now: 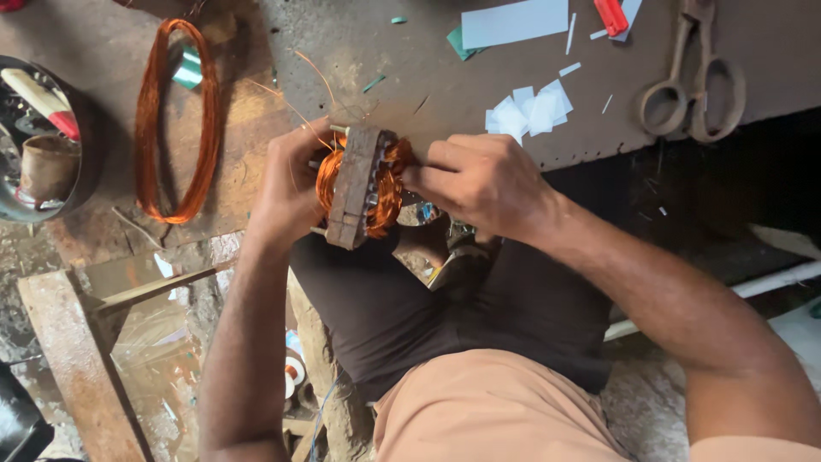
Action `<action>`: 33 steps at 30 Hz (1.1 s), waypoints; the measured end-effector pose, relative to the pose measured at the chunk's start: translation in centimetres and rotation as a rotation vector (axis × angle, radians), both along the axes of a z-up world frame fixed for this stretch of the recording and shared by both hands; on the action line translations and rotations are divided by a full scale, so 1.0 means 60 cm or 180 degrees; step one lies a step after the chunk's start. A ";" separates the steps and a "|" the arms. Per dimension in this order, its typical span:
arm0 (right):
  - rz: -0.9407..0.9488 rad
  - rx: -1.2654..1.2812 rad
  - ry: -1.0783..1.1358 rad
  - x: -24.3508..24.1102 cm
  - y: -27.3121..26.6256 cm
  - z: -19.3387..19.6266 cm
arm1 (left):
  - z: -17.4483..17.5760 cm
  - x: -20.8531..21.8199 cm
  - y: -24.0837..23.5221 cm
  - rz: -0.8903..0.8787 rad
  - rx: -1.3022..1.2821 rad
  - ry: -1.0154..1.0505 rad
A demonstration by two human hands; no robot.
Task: The person cuts strips of insulation paper using scissors and inserts them into the slots of a motor stator. They then manually wind and seat copper wire coils into the stator core by hand.
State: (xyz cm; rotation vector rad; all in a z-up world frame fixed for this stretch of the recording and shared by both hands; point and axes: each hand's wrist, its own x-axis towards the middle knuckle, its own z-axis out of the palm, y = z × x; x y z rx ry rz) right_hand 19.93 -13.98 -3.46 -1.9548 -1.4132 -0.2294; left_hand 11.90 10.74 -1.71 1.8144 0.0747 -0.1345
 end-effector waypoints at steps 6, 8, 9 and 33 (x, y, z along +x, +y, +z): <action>-0.0173 0.0216 0.0007 -0.019 0.009 -0.013 | -0.019 -0.018 0.000 0.0232 -0.0332 0.0083; -0.0168 0.0305 0.0073 -0.029 0.021 -0.017 | -0.019 -0.029 0.003 0.0177 -0.0245 -0.0013; -0.0187 0.0315 0.0093 -0.031 0.023 -0.017 | -0.020 -0.027 0.002 0.0121 -0.0213 -0.0080; -0.0134 0.0142 -0.0132 -0.028 -0.003 -0.018 | -0.041 -0.036 0.012 0.0243 -0.0630 0.0084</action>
